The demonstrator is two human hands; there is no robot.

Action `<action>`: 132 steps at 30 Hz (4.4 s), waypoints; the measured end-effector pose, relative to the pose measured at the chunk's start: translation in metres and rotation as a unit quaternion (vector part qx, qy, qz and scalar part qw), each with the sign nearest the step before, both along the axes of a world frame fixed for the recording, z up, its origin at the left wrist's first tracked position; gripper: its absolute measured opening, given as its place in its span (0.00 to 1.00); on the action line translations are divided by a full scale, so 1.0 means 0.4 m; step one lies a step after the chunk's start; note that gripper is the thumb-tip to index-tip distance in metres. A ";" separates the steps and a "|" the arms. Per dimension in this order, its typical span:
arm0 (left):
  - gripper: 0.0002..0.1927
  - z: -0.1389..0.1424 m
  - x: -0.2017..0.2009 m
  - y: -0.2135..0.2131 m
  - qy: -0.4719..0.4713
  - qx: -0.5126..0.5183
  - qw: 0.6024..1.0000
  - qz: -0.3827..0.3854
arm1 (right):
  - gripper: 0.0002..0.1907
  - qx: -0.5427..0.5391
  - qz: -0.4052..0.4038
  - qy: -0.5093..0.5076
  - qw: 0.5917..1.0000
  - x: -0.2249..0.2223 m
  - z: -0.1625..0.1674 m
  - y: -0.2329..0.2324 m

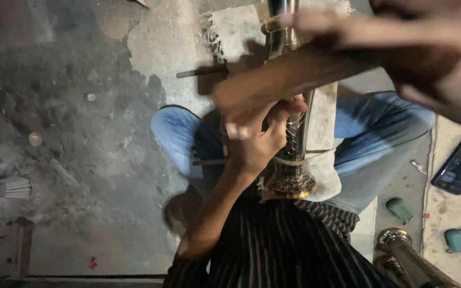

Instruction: The person sits on the floor with a brass vase held on a cloth pad and hammers a punch along the vase surface with a wooden mallet, working an engraved pattern into the metal. They reposition the punch and rotate the vase between hammering sequences.

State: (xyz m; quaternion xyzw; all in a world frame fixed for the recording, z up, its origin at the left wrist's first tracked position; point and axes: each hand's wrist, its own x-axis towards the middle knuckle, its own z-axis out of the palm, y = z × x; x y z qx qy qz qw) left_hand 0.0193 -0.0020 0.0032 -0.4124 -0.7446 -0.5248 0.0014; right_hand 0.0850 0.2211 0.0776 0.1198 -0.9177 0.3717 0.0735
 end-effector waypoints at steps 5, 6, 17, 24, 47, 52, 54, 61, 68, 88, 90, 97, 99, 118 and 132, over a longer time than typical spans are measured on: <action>0.12 -0.009 -0.005 0.004 -0.057 -0.005 0.998 -0.033 | 0.21 -0.170 -0.136 -0.179 0.959 -0.016 -0.027 0.015; 0.14 -0.012 -0.009 0.005 -0.051 -0.004 0.998 -0.042 | 0.21 -0.147 -0.149 -0.178 0.961 -0.008 -0.041 0.019; 0.17 0.001 -0.071 0.027 -0.036 -0.112 0.978 -0.173 | 0.17 -0.126 -0.239 -0.209 0.940 0.154 -0.221 0.109; 0.12 0.027 -0.096 0.056 0.026 -0.166 0.959 -0.228 | 0.17 -0.141 -0.365 -0.215 0.895 0.206 -0.195 0.081; 0.28 0.028 -0.129 0.170 0.121 -0.301 0.824 -0.465 | 0.47 0.149 -0.438 0.063 0.884 0.318 -0.335 -0.195; 0.29 0.022 -0.136 0.169 0.129 -0.286 0.806 -0.502 | 0.44 -0.373 -0.545 0.188 0.727 0.347 -0.417 -0.250; 0.29 0.017 -0.138 0.168 0.136 -0.218 0.822 -0.508 | 0.45 -0.384 -0.570 0.208 0.696 0.346 -0.423 -0.259; 0.23 0.012 -0.173 0.173 0.108 -0.153 0.822 -0.538 | 0.44 -0.083 -0.556 0.122 0.818 0.347 -0.362 -0.272; 0.10 0.040 -0.175 0.017 -0.110 -0.050 0.932 -0.341 | 0.24 -0.243 -0.615 0.102 0.743 0.342 -0.442 -0.247; 0.18 -0.016 -0.079 0.007 -0.050 -0.039 0.986 -0.157 | 0.08 0.002 -0.267 0.018 0.964 0.181 -0.154 0.033; 0.21 -0.017 -0.076 0.004 -0.066 0.005 0.986 -0.155 | 0.10 0.043 -0.244 0.025 0.968 0.162 -0.152 0.036; 0.16 -0.011 -0.060 -0.004 -0.080 -0.049 0.988 -0.122 | 0.30 0.045 -0.182 -0.005 0.982 0.097 -0.103 0.016; 0.12 -0.013 -0.055 -0.006 -0.064 -0.064 0.990 -0.108 | 0.32 0.244 -0.158 -0.096 0.952 0.079 -0.062 0.014; 0.09 -0.054 0.034 -0.019 -0.117 0.091 0.988 0.030 | 0.27 0.412 -0.132 -0.035 0.901 -0.028 0.102 -0.084; 0.03 -0.084 0.055 -0.046 -0.164 0.044 0.984 0.056 | 0.24 0.456 -0.099 -0.057 0.882 0.034 0.046 -0.060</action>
